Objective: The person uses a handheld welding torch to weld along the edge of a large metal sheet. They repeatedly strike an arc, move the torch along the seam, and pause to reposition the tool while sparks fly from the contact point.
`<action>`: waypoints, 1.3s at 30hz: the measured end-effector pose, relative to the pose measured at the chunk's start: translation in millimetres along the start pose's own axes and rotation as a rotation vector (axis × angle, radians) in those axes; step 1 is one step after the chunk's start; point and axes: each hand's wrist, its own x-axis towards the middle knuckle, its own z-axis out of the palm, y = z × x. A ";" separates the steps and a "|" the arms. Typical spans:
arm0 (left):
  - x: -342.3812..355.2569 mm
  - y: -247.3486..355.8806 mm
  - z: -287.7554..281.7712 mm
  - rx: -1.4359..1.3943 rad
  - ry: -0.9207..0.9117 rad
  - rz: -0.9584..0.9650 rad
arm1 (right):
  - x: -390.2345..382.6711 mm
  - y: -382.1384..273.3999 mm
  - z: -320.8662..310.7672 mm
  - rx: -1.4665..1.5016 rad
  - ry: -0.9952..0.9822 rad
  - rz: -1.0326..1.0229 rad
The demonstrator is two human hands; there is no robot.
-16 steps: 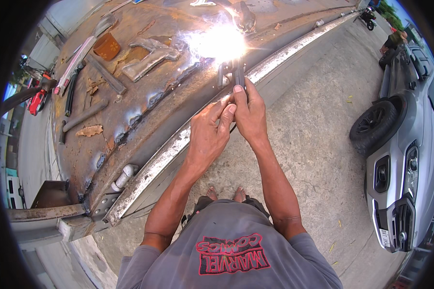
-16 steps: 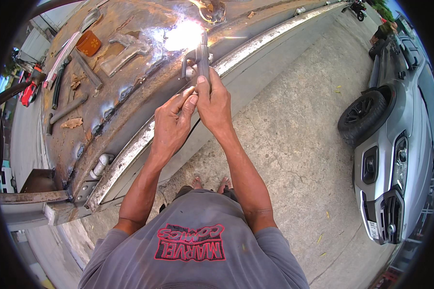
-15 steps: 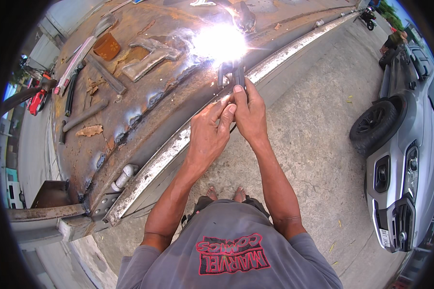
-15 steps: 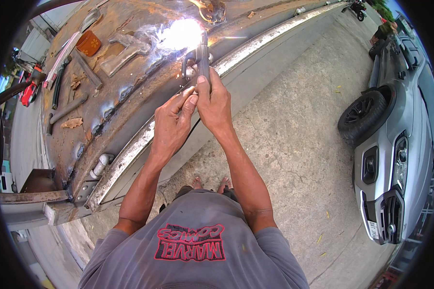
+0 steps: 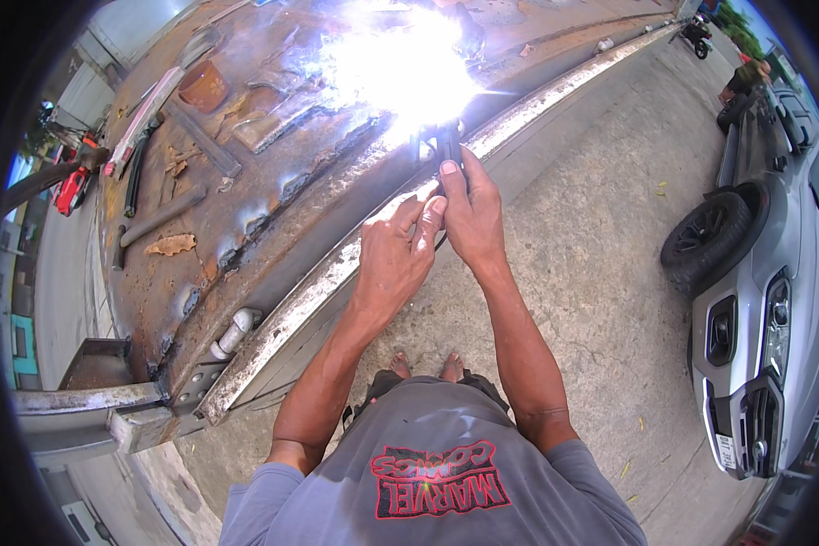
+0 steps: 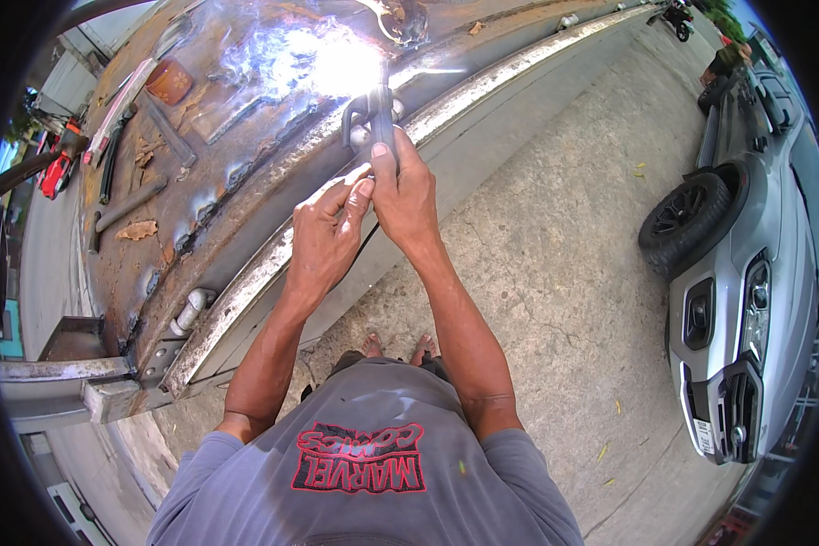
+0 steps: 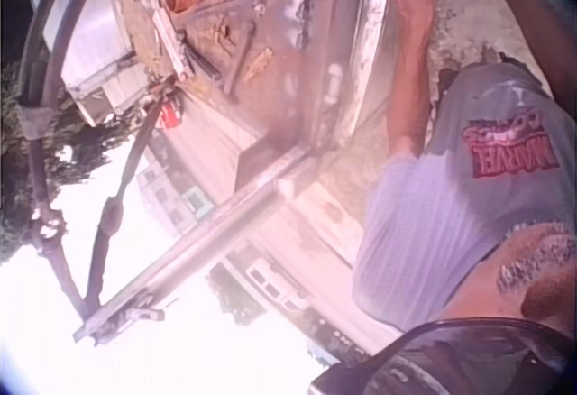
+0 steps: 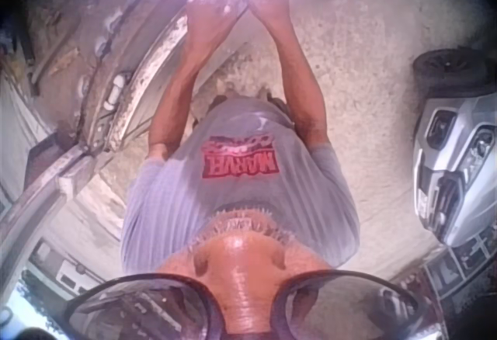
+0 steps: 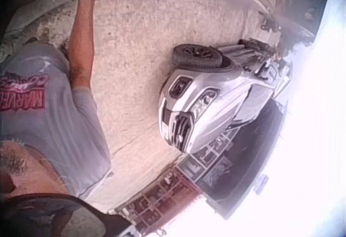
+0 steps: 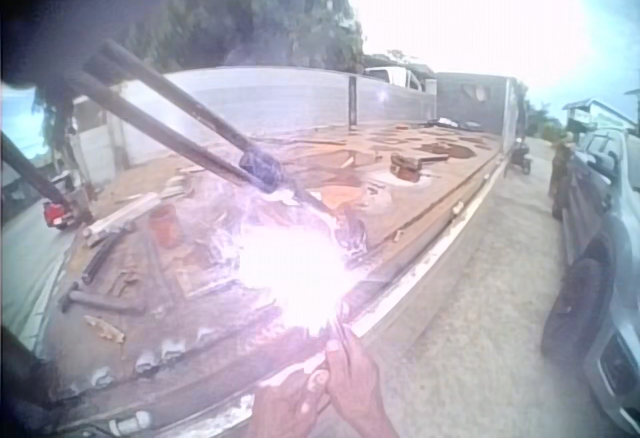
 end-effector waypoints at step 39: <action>0.0 -4.1 2.4 -0.058 0.051 0.118 | -0.5 -4.8 -0.4 -0.022 0.013 0.087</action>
